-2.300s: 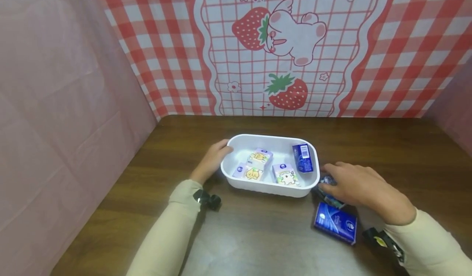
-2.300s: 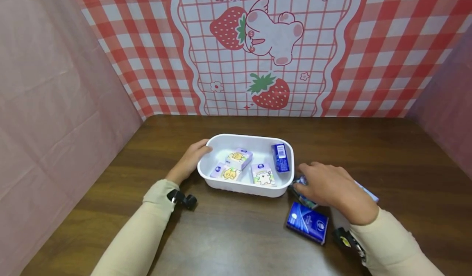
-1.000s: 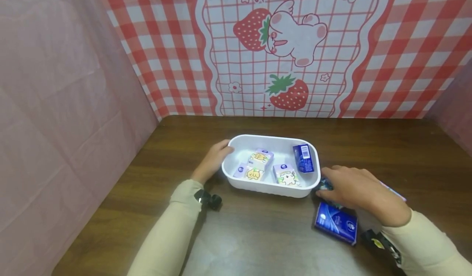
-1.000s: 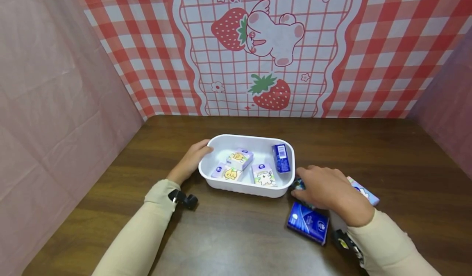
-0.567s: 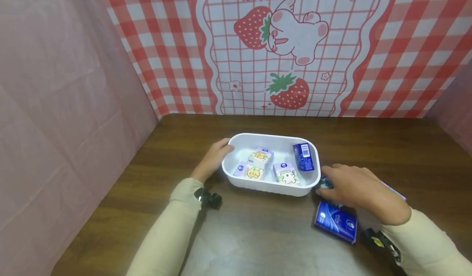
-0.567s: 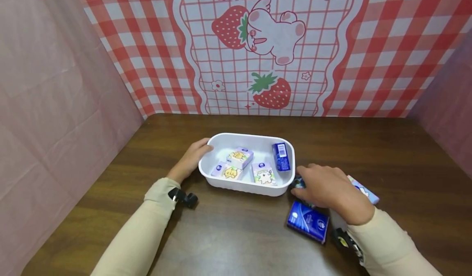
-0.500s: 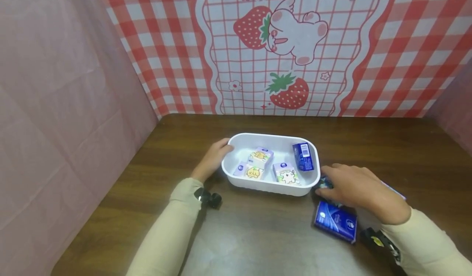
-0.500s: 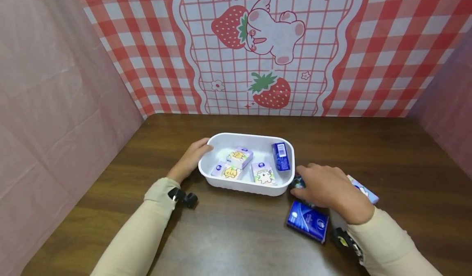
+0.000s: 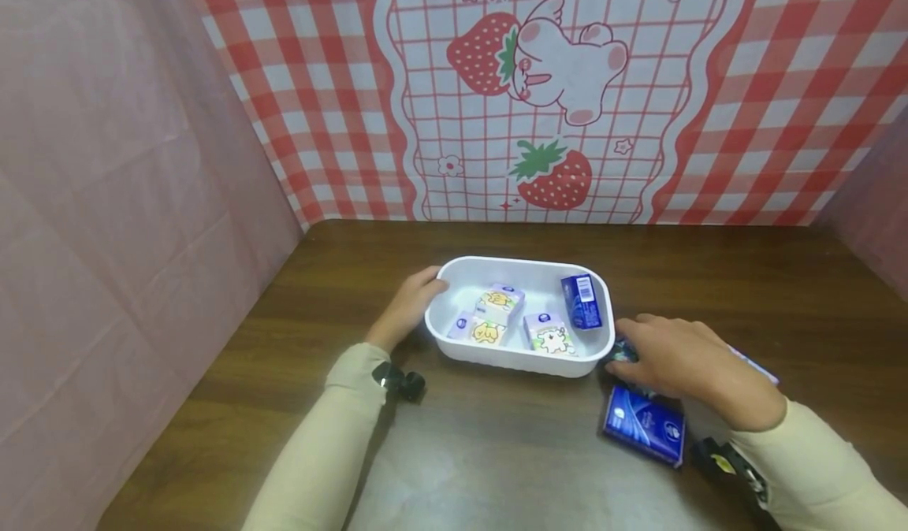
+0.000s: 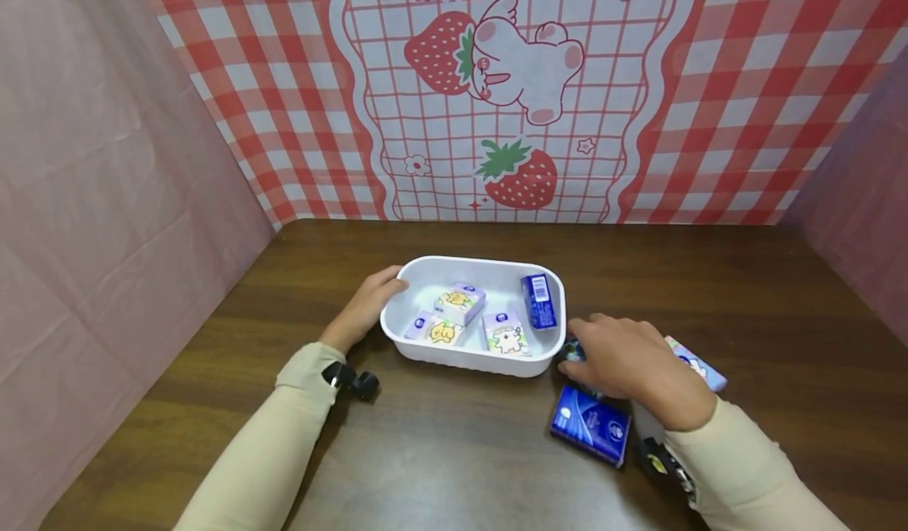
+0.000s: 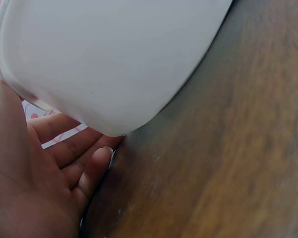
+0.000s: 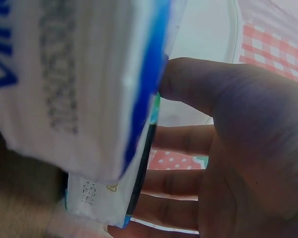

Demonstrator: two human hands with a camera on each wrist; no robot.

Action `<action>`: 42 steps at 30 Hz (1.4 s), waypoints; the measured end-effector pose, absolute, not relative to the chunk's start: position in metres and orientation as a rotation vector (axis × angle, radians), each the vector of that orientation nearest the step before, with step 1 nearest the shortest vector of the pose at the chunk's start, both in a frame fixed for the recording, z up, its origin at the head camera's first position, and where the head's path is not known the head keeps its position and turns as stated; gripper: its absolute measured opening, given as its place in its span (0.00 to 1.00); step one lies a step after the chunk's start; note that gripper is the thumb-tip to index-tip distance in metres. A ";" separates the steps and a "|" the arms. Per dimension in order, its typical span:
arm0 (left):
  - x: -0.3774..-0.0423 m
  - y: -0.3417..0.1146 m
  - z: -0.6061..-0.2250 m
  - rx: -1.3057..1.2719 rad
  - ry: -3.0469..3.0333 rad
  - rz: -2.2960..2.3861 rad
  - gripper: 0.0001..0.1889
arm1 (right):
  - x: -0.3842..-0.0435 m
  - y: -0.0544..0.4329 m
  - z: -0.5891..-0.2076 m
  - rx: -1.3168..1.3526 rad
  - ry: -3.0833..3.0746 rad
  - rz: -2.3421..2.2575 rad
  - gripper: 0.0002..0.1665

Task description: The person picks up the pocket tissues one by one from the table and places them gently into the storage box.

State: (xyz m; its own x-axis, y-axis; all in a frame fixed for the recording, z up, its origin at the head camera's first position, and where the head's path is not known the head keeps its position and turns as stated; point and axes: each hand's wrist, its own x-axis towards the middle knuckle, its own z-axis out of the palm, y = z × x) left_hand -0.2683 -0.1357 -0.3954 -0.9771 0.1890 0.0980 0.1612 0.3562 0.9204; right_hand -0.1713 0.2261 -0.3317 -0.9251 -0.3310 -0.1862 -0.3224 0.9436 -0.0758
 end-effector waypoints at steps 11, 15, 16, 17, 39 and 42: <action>-0.267 -0.135 -0.395 0.333 2.566 1.742 0.20 | -0.171 0.227 -0.333 -0.548 2.946 -0.077 0.41; -0.266 -0.137 -0.396 0.323 2.575 1.737 0.20 | -0.170 0.226 -0.333 -0.559 2.949 -0.079 0.40; -0.265 -0.137 -0.396 0.320 2.575 1.733 0.20 | -0.170 0.225 -0.333 -0.560 2.951 -0.077 0.39; -0.265 -0.137 -0.397 0.317 2.575 1.728 0.20 | -0.170 0.225 -0.333 -0.559 2.951 -0.078 0.39; -0.265 -0.137 -0.395 0.312 2.554 1.745 0.21 | -0.172 0.227 -0.333 -0.547 2.985 -0.072 0.40; -0.266 -0.136 -0.396 0.308 2.569 1.734 0.21 | -0.172 0.227 -0.334 -0.551 2.995 -0.072 0.40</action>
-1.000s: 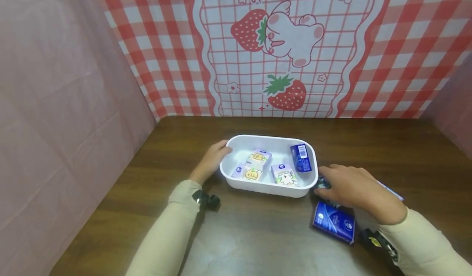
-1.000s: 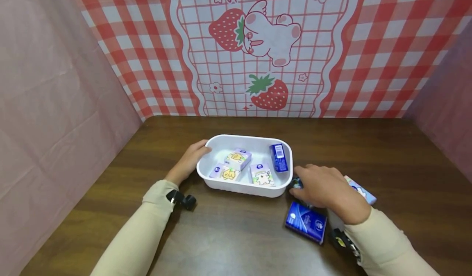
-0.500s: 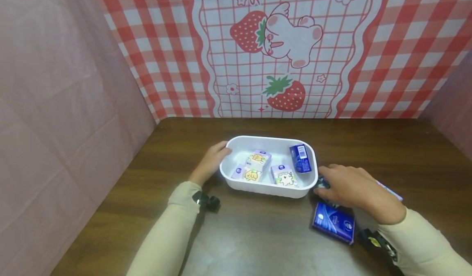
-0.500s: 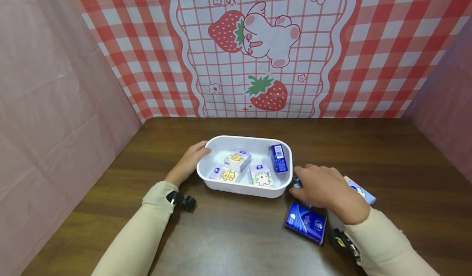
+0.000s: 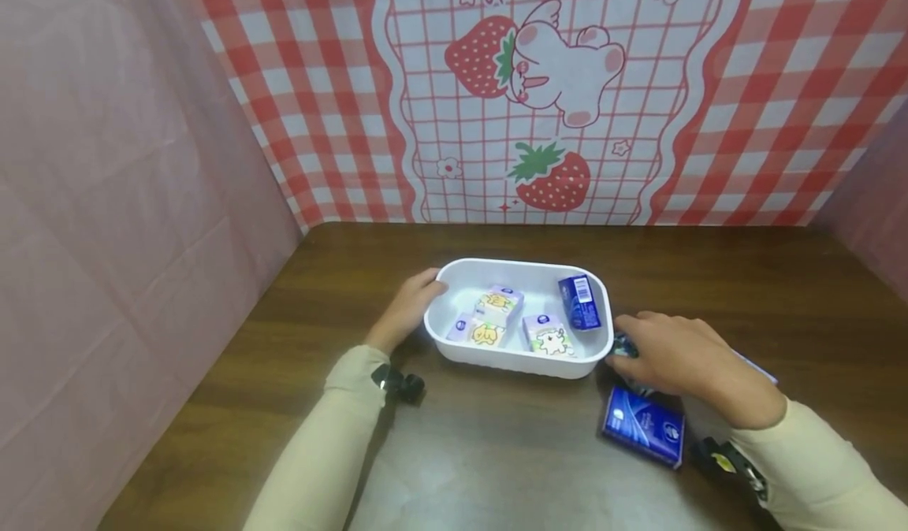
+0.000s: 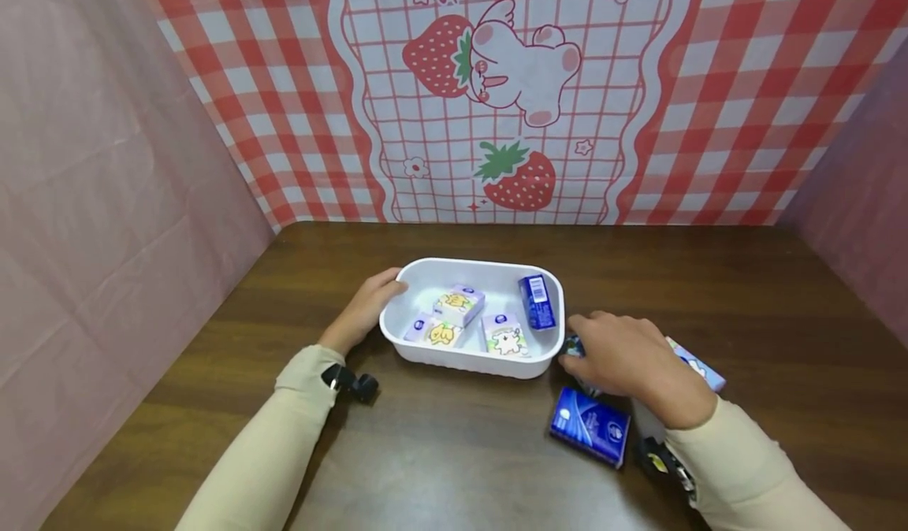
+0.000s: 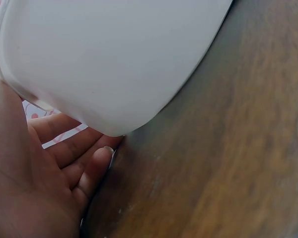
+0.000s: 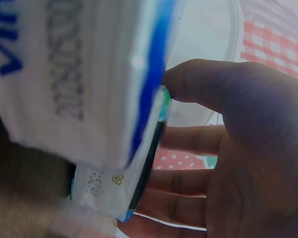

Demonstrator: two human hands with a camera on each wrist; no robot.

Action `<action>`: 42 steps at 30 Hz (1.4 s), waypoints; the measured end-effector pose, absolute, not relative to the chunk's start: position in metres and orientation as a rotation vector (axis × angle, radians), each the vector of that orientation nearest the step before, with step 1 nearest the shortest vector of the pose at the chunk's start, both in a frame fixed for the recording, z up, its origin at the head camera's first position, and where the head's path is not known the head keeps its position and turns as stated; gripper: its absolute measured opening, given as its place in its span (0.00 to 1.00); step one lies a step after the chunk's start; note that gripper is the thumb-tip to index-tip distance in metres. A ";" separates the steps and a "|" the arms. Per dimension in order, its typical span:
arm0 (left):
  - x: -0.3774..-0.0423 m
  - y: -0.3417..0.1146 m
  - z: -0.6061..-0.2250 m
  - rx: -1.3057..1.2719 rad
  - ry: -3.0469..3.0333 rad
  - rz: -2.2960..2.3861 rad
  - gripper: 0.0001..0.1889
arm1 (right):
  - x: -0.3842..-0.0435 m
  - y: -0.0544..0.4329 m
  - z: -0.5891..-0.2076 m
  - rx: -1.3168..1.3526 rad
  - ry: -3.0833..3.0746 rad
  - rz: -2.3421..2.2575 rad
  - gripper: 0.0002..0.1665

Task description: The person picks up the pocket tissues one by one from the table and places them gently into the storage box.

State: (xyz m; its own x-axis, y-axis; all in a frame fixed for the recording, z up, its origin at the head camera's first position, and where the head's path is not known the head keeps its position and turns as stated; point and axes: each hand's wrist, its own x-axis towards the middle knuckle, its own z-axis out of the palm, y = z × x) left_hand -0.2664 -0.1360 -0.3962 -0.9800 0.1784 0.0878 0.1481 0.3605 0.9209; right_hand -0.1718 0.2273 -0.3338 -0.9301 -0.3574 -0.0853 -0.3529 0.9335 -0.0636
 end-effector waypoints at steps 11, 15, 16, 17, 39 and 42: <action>-0.266 -0.135 -0.395 0.299 2.582 1.720 0.21 | -0.173 0.228 -0.333 -0.535 2.981 -0.075 0.41; -0.267 -0.135 -0.395 0.299 2.572 1.724 0.21 | -0.173 0.230 -0.333 -0.526 2.988 -0.075 0.41; -0.267 -0.135 -0.395 0.298 2.570 1.726 0.21 | -0.174 0.230 -0.332 -0.525 2.993 -0.074 0.41; -0.267 -0.135 -0.395 0.300 2.567 1.729 0.21 | -0.174 0.230 -0.332 -0.523 2.998 -0.075 0.41; -0.267 -0.136 -0.396 0.319 2.569 1.736 0.20 | -0.176 0.231 -0.333 -0.517 3.018 -0.111 0.38; -0.268 -0.135 -0.395 0.334 2.571 1.741 0.20 | -0.176 0.233 -0.330 -0.512 3.024 -0.136 0.37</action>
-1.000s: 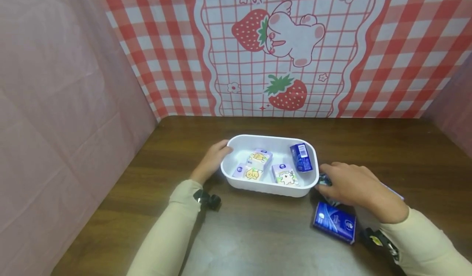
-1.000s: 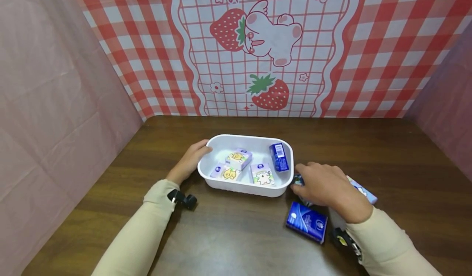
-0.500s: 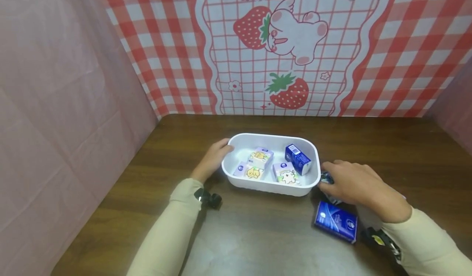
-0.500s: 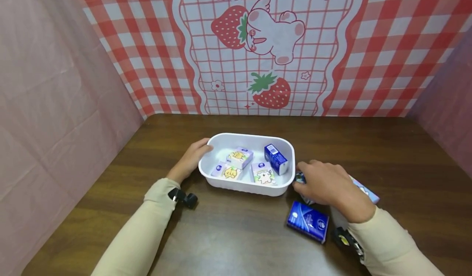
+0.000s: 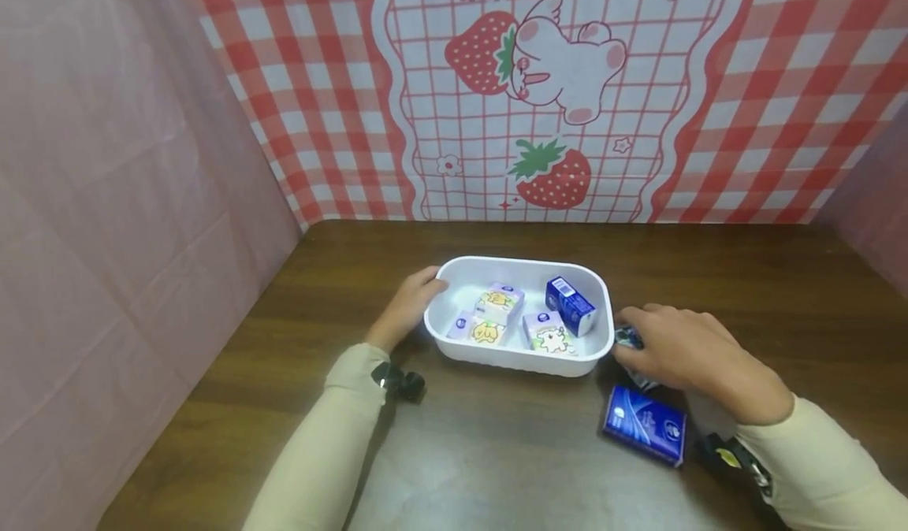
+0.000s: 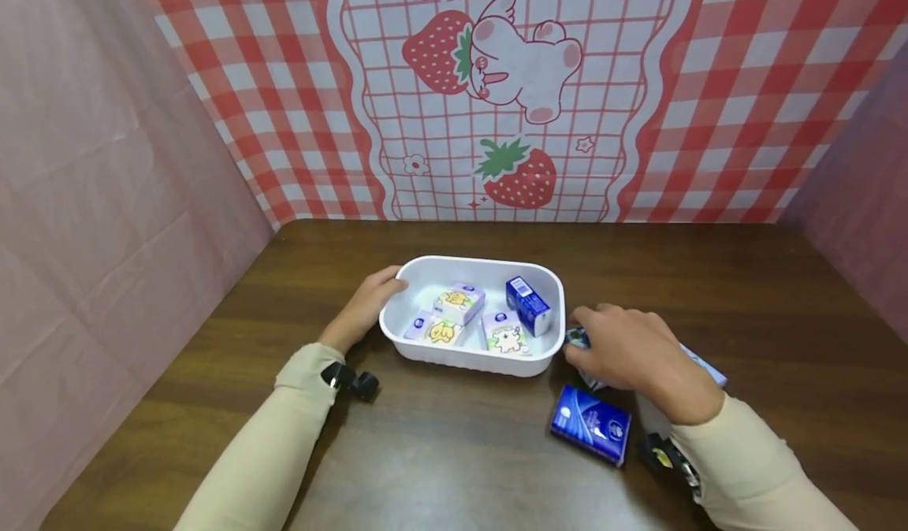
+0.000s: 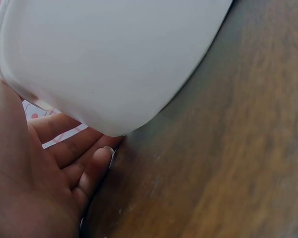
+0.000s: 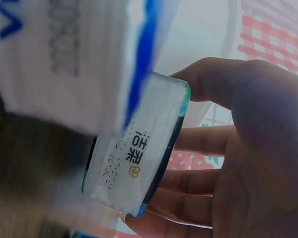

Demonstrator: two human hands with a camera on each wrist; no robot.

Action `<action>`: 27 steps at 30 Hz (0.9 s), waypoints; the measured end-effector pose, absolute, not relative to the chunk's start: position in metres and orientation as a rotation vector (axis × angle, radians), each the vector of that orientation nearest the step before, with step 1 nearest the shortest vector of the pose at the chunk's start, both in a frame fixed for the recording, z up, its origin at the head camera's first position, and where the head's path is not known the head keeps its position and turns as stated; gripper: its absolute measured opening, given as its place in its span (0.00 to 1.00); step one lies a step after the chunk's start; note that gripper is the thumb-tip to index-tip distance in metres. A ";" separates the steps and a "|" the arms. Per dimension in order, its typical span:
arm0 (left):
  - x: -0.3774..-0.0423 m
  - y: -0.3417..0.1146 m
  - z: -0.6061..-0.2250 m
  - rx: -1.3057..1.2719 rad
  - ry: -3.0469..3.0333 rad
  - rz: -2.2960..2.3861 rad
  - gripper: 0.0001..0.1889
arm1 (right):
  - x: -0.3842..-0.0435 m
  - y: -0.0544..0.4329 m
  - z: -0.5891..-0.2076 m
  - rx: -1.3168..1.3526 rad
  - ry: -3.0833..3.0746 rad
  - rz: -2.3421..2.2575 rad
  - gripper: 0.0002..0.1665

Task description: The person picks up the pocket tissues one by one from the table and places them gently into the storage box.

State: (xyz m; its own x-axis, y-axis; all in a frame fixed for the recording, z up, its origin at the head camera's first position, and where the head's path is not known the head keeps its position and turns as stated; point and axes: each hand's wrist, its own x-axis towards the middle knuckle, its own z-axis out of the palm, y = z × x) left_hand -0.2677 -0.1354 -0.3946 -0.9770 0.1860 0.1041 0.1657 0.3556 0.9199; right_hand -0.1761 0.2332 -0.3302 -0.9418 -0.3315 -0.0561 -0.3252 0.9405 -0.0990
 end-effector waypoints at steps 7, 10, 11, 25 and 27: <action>-0.268 -0.137 -0.394 0.345 2.564 1.740 0.21 | -0.177 0.235 -0.328 -0.503 3.044 -0.169 0.33; -0.268 -0.137 -0.395 0.339 2.560 1.739 0.21 | -0.177 0.234 -0.328 -0.501 3.041 -0.175 0.34; -0.268 -0.137 -0.395 0.338 2.559 1.741 0.21 | -0.177 0.234 -0.328 -0.500 3.042 -0.179 0.35; -0.269 -0.137 -0.396 0.304 2.549 1.737 0.21 | -0.176 0.233 -0.327 -0.478 3.085 -0.190 0.34; -0.269 -0.137 -0.396 0.314 2.551 1.742 0.20 | -0.177 0.232 -0.326 -0.469 3.082 -0.202 0.35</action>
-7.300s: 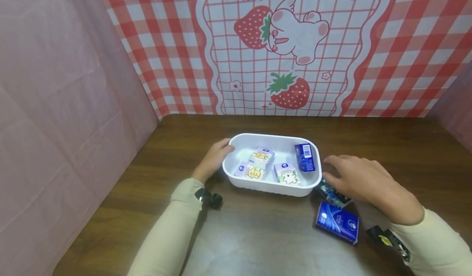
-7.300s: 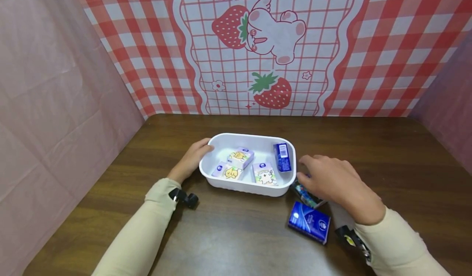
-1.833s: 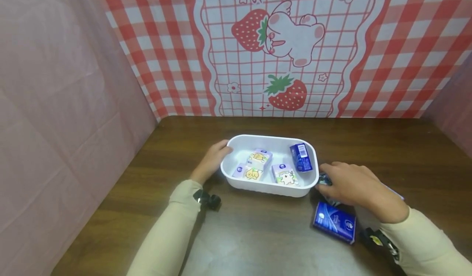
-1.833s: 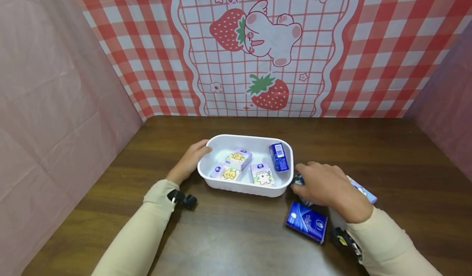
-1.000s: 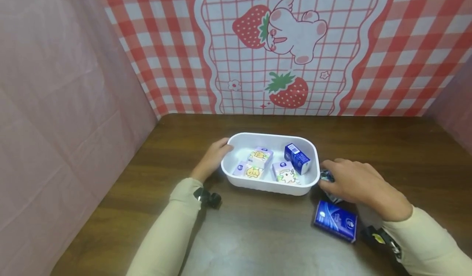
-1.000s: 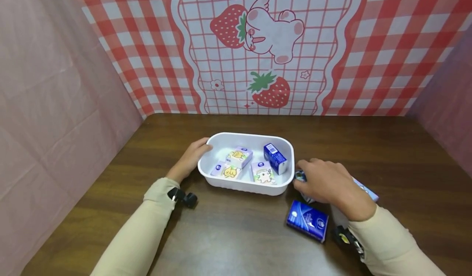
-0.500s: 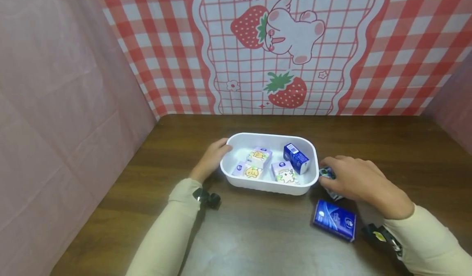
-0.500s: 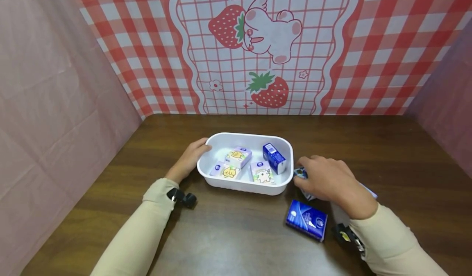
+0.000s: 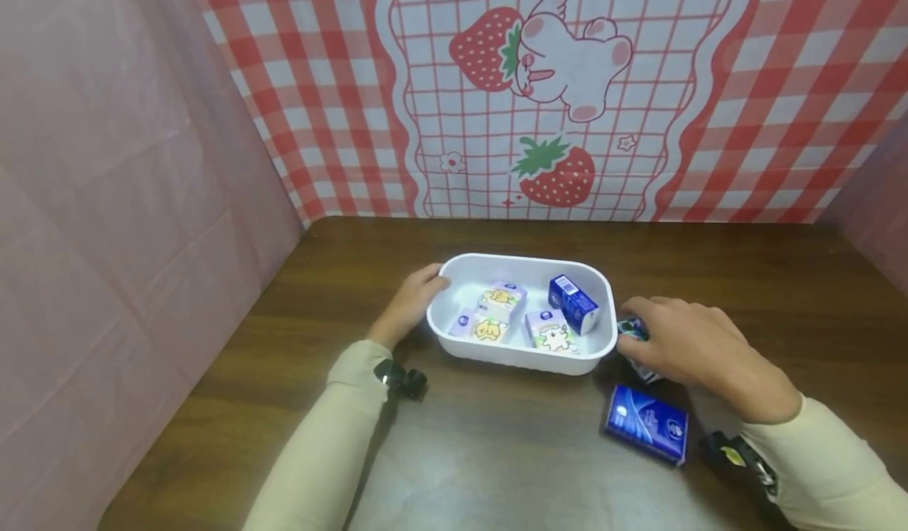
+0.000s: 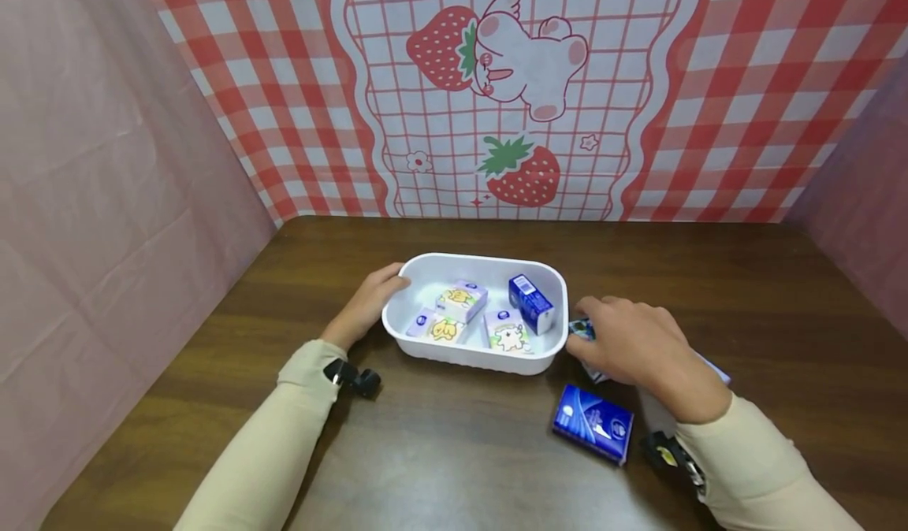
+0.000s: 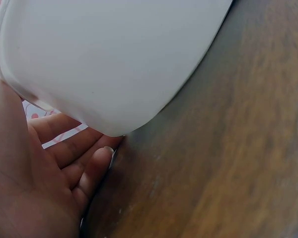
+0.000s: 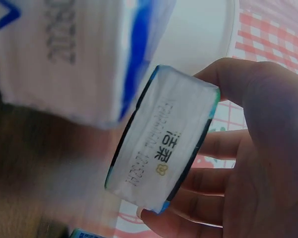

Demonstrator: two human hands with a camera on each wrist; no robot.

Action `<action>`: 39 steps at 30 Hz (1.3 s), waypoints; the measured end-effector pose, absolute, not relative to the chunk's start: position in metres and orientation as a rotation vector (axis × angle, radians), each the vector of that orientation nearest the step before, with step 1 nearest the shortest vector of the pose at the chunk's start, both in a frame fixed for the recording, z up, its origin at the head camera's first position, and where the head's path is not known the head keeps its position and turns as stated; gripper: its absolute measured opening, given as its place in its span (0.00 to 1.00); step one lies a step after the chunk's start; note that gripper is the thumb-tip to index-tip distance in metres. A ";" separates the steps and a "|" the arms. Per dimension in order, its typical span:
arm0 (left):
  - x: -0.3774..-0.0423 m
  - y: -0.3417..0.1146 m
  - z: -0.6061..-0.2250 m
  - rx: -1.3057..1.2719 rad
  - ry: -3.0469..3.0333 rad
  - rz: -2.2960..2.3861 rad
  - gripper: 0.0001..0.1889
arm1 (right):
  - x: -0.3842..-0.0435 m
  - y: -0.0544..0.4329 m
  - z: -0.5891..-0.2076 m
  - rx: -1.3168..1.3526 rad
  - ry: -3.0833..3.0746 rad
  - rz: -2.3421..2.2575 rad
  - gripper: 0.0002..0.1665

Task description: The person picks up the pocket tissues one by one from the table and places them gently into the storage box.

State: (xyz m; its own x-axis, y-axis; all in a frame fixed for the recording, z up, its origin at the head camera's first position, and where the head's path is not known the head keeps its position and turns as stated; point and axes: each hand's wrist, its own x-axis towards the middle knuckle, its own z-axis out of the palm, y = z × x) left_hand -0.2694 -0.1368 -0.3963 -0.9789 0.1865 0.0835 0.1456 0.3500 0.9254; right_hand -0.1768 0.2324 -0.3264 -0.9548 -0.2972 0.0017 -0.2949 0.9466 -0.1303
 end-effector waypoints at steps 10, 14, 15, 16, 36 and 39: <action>-0.269 -0.137 -0.396 0.354 2.555 1.759 0.20 | -0.178 0.232 -0.324 -0.440 3.113 -0.227 0.37; -0.269 -0.137 -0.396 0.355 2.557 1.753 0.20 | -0.178 0.234 -0.323 -0.441 3.132 -0.235 0.36; -0.269 -0.138 -0.396 0.358 2.557 1.753 0.20 | -0.178 0.234 -0.323 -0.441 3.137 -0.239 0.36; -0.268 -0.138 -0.395 0.361 2.559 1.751 0.20 | -0.178 0.234 -0.323 -0.439 3.141 -0.242 0.35; -0.269 -0.136 -0.395 0.340 2.569 1.739 0.21 | -0.178 0.237 -0.316 -0.366 3.174 -0.277 0.33; -0.270 -0.136 -0.396 0.337 2.569 1.738 0.21 | -0.178 0.236 -0.316 -0.362 3.176 -0.273 0.33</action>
State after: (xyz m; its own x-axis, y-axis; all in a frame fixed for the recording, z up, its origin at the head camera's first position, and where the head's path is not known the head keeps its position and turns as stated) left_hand -0.2699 -0.1360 -0.3961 -0.9765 0.1899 0.1021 0.1654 0.3562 0.9197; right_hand -0.1778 0.2363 -0.3157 -0.9724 -0.2174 0.0853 -0.2287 0.9602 -0.1606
